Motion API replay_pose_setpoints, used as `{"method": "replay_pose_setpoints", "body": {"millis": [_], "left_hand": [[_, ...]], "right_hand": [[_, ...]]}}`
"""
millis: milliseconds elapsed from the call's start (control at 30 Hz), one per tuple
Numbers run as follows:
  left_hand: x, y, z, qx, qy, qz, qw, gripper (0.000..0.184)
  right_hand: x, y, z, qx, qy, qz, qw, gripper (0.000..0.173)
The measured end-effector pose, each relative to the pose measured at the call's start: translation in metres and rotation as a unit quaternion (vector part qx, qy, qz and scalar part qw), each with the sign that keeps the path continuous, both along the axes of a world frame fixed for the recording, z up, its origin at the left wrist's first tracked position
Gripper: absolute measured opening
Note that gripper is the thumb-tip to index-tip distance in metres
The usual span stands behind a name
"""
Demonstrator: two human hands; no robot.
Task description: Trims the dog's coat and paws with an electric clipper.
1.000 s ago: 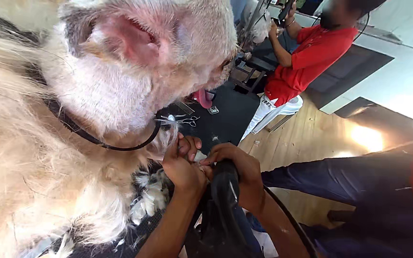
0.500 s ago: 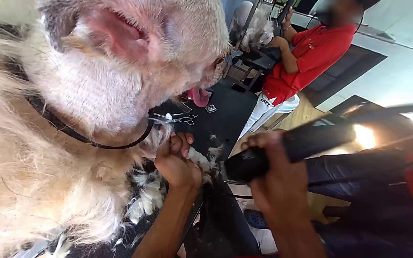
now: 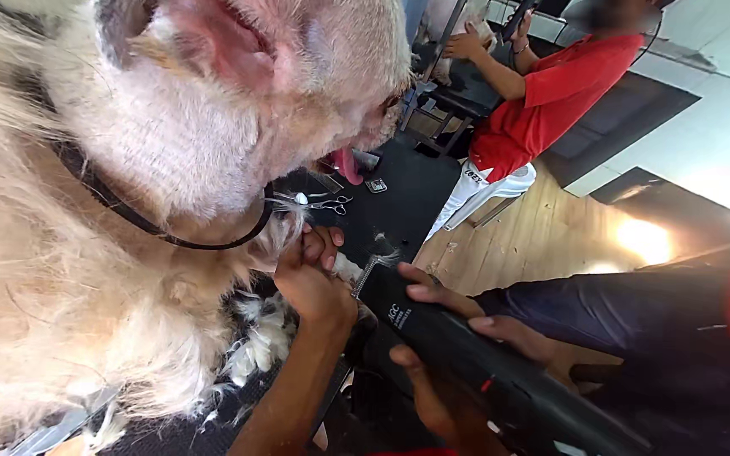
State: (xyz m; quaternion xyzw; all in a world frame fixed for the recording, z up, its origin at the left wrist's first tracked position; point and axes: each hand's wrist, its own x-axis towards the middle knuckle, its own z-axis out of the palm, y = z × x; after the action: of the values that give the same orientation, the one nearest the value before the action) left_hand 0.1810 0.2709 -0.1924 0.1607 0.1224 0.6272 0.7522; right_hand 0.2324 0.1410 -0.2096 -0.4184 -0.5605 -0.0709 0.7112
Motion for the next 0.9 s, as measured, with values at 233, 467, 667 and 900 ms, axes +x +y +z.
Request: {"method": "replay_pose_setpoints", "body": {"millis": [233, 467, 667, 900], "left_hand": [[0.0032, -0.0004, 0.0041, -0.025, -0.015, 0.002, 1.0, 0.046], [0.0042, -0.0015, 0.0017, -0.016, -0.013, 0.001, 1.0, 0.046], [0.0061, -0.0026, -0.002, -0.018, -0.016, -0.005, 1.0, 0.047], [0.0032, -0.005, -0.0002, -0.012, -0.007, -0.011, 1.0, 0.049]], "right_hand": [[0.0001, -0.0037, -0.0109, -0.034, 0.002, -0.001, 0.999, 0.057], [0.0011, -0.0007, -0.0045, -0.002, 0.002, -0.008, 1.0, 0.061], [-0.0021, -0.0031, -0.0018, 0.0, -0.005, -0.022, 1.0, 0.058], [-0.0031, 0.0002, -0.0027, -0.003, -0.016, -0.015, 1.0, 0.057]]}}
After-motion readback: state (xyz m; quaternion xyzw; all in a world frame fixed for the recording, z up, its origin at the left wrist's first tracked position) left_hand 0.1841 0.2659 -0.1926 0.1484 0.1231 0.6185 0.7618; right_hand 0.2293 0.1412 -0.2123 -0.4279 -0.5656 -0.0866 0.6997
